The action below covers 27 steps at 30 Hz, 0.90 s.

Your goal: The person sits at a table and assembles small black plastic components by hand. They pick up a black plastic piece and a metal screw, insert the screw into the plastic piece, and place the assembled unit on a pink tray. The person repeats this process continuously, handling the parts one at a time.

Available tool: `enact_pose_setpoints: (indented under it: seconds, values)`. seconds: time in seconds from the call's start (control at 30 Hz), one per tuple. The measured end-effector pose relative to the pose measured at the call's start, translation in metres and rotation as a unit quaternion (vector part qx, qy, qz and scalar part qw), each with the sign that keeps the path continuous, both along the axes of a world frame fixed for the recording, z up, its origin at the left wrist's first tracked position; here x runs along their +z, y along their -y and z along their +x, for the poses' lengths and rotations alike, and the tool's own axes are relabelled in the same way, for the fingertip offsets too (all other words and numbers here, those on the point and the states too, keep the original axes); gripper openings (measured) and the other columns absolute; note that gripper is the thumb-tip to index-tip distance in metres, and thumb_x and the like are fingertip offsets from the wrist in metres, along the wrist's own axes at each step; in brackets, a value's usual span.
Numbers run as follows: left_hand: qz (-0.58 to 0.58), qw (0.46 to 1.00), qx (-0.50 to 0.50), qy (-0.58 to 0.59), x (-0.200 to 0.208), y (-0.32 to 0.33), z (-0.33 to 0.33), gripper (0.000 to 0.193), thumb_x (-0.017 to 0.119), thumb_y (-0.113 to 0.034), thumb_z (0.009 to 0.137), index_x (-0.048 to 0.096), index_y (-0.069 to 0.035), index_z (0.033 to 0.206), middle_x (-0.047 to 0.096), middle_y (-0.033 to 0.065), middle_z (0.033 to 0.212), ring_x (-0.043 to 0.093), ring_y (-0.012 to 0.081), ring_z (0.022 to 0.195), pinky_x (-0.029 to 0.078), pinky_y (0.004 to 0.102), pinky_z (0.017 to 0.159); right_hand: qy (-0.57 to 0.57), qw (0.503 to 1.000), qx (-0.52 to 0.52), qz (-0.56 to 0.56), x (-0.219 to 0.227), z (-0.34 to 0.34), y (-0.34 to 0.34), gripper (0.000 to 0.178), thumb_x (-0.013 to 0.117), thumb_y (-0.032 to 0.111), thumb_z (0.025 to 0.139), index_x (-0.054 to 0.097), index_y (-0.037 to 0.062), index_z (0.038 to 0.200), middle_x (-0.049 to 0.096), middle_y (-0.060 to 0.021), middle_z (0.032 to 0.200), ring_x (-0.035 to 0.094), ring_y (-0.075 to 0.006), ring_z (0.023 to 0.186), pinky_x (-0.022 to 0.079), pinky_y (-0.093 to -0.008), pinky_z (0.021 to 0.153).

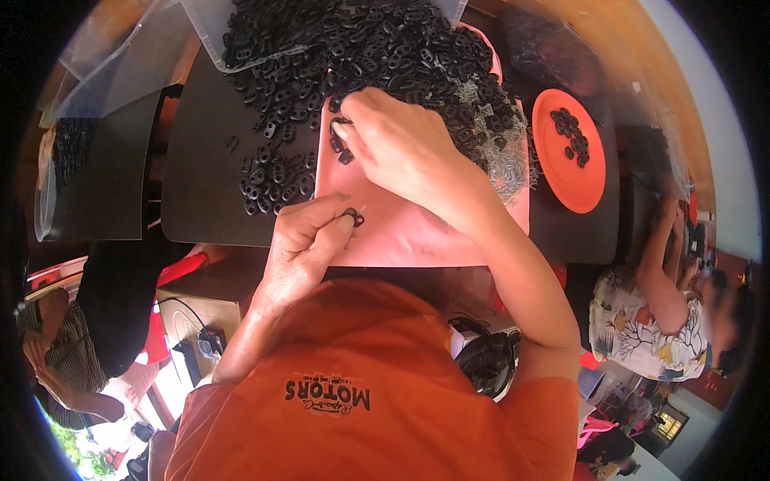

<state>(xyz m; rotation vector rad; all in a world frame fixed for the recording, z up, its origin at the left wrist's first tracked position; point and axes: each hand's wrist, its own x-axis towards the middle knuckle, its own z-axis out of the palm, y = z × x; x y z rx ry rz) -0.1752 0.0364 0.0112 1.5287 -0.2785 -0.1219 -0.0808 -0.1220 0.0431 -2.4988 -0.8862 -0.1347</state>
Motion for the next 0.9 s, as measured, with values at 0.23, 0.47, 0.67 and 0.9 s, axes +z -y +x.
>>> enact_pose_setpoints:
  seconds: [0.23, 0.47, 0.67, 0.9]
  values:
    - [0.015, 1.0, 0.002, -0.001, 0.002, 0.002, 0.003, 0.012, 0.055, -0.001, 0.084, 0.052, 0.004, 0.075, 0.045, 0.011, 0.061, 0.043, 0.0206, 0.053, 0.039, 0.0337, 0.052, 0.009, 0.991, 0.0, -0.132, -0.01, 0.01, -0.008, 0.013, 0.059, 0.011, 0.086, 0.055, 0.0002, 0.092, 0.061, -0.0152, 0.087, 0.064, -0.0357, 0.074, 0.051, -0.0442, 0.061]
    - [0.013, 1.0, -0.007, 0.001, 0.002, 0.001, 0.006, 0.012, 0.055, 0.0, 0.083, 0.05, 0.004, 0.073, 0.045, 0.0113, 0.062, 0.043, 0.0227, 0.052, 0.039, 0.0342, 0.052, -0.024, 0.997, 0.018, -0.064, -0.004, 0.011, 0.013, 0.011, 0.058, 0.009, 0.089, 0.058, 0.0032, 0.098, 0.059, -0.0101, 0.089, 0.061, -0.0342, 0.077, 0.048, -0.0419, 0.065]
    - [0.01, 0.999, -0.002, 0.037, -0.001, 0.004, 0.008, 0.011, 0.054, 0.002, 0.083, 0.049, 0.004, 0.073, 0.045, 0.0113, 0.063, 0.044, 0.0246, 0.052, 0.039, 0.0342, 0.052, 0.03, 0.99, 0.027, -0.132, -0.009, 0.023, -0.014, 0.012, 0.059, 0.006, 0.08, 0.06, -0.0001, 0.09, 0.062, -0.0139, 0.089, 0.067, -0.0325, 0.071, 0.054, -0.0419, 0.059]
    - [-0.01, 1.0, 0.008, 0.014, -0.002, 0.004, 0.006, 0.007, 0.053, 0.003, 0.083, 0.052, 0.005, 0.076, 0.048, 0.0113, 0.064, 0.046, 0.0227, 0.054, 0.041, 0.0331, 0.053, -0.028, 0.993, 0.041, -0.111, -0.012, 0.026, -0.006, 0.013, 0.062, 0.013, 0.085, 0.055, 0.0026, 0.089, 0.061, -0.0118, 0.088, 0.063, -0.0355, 0.077, 0.05, -0.0449, 0.063]
